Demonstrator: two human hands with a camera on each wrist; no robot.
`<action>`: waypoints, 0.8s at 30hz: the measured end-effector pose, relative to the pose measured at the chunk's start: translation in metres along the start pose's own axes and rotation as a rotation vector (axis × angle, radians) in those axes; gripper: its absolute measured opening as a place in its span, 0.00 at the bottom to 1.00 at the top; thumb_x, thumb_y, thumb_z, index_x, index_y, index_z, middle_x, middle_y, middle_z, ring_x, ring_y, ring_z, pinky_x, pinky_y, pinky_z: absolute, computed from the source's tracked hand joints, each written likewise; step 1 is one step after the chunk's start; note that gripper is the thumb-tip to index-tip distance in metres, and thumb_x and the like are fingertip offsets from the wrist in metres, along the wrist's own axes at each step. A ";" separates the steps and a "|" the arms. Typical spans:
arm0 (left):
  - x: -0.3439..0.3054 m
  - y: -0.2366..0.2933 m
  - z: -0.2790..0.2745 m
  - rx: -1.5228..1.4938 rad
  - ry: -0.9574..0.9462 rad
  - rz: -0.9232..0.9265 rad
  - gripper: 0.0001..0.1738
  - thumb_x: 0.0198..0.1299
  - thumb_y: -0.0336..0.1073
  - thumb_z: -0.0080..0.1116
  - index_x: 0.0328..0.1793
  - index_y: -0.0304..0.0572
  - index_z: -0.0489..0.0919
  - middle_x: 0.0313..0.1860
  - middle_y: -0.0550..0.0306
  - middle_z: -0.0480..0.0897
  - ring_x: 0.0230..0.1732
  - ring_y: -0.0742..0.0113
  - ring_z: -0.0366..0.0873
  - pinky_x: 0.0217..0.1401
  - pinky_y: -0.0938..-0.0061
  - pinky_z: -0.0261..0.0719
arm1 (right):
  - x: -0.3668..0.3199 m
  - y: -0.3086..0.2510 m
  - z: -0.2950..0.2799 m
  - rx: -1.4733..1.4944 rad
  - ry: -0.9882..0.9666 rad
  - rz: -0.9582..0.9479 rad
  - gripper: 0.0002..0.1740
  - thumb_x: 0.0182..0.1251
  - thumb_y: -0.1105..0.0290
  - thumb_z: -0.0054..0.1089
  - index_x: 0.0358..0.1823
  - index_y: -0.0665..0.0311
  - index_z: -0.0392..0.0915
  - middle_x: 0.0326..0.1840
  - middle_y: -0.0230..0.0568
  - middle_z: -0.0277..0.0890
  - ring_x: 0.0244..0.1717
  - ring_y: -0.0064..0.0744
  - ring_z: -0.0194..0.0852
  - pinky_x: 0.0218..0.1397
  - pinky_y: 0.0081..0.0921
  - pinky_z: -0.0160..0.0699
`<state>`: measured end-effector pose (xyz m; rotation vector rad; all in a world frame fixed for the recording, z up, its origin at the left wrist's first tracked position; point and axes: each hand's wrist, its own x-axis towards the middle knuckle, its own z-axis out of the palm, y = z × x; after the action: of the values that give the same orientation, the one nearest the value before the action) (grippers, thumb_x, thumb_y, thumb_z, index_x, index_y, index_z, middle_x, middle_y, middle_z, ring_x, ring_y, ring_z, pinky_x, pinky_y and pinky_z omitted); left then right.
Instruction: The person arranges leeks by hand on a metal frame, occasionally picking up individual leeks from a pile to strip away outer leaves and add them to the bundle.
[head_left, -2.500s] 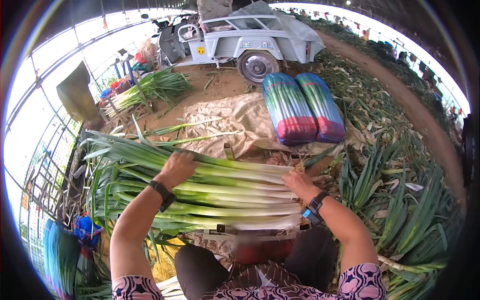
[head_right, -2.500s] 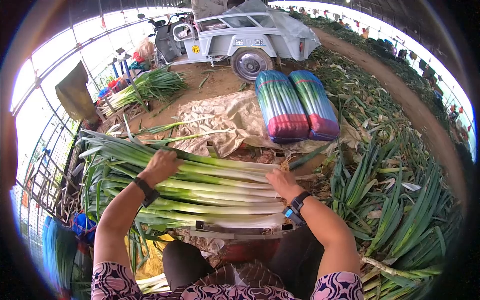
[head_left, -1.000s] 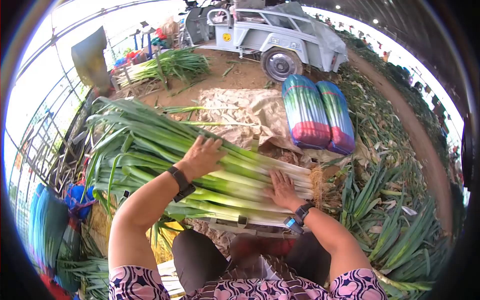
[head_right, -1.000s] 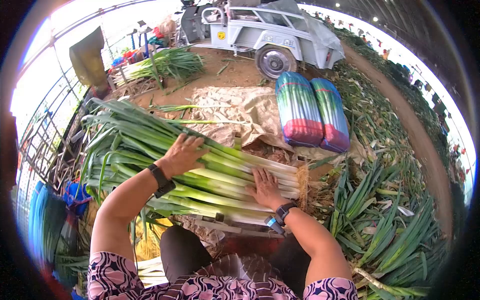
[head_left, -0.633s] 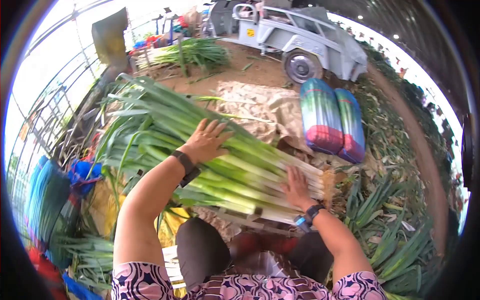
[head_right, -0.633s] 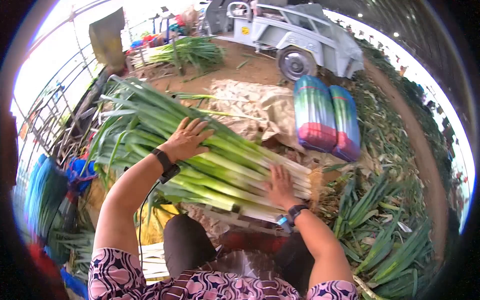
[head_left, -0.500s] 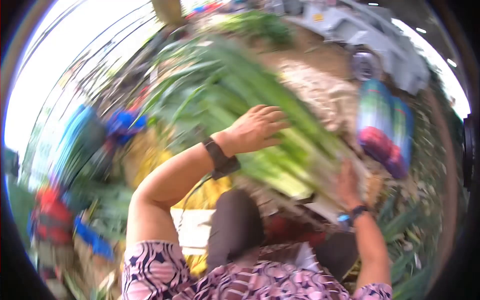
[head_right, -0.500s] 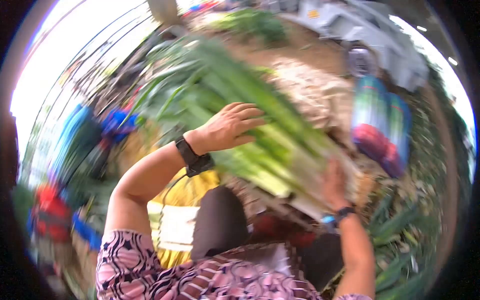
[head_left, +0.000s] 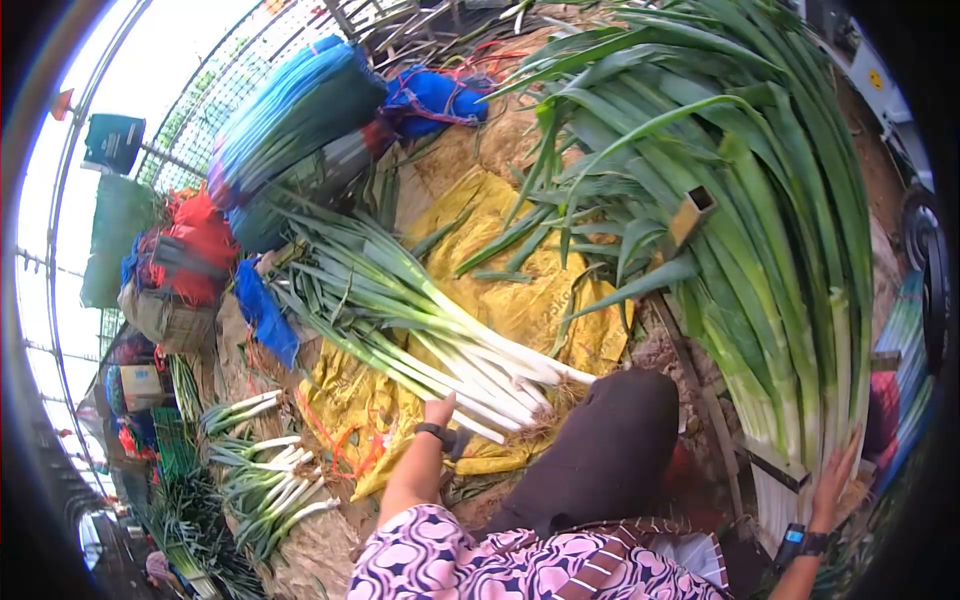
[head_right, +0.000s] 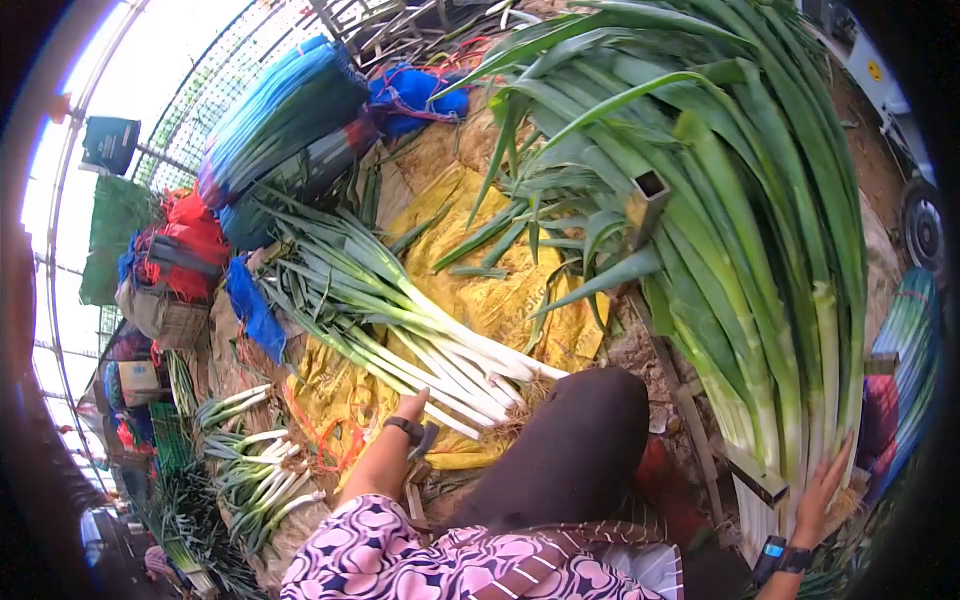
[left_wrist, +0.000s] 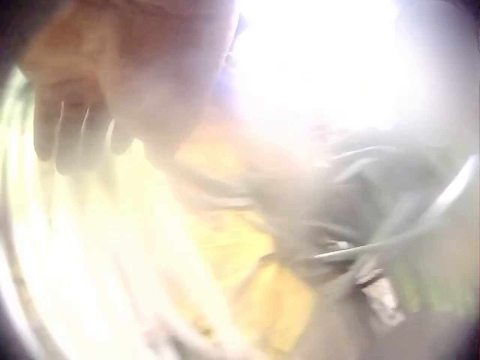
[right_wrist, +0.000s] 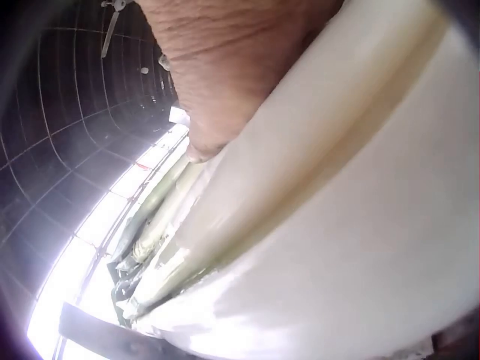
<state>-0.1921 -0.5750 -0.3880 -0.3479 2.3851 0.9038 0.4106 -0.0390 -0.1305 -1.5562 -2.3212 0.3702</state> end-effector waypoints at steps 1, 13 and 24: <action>0.010 -0.030 0.021 -0.330 0.071 -0.060 0.40 0.54 0.55 0.67 0.58 0.20 0.76 0.57 0.34 0.80 0.57 0.47 0.80 0.59 0.60 0.76 | 0.000 0.000 0.000 -0.004 -0.004 0.010 0.32 0.80 0.60 0.35 0.80 0.61 0.45 0.83 0.46 0.44 0.83 0.45 0.38 0.82 0.38 0.37; 0.036 -0.014 0.086 -0.485 0.292 -0.513 0.62 0.37 0.66 0.75 0.65 0.17 0.67 0.63 0.30 0.74 0.63 0.44 0.75 0.67 0.62 0.71 | 0.002 0.008 -0.003 0.025 -0.020 0.065 0.31 0.80 0.64 0.32 0.80 0.64 0.43 0.83 0.48 0.41 0.83 0.44 0.36 0.82 0.36 0.36; 0.018 0.009 0.006 -0.636 0.098 -0.071 0.22 0.64 0.51 0.57 0.50 0.39 0.74 0.28 0.59 0.72 0.27 0.63 0.71 0.30 0.64 0.74 | 0.001 -0.046 -0.035 -0.077 0.222 0.053 0.30 0.74 0.67 0.48 0.75 0.62 0.58 0.73 0.48 0.64 0.74 0.38 0.60 0.76 0.34 0.54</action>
<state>-0.2075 -0.5651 -0.3978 -0.7234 2.0952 1.6310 0.3862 -0.0541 -0.0805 -1.6083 -2.1507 0.1143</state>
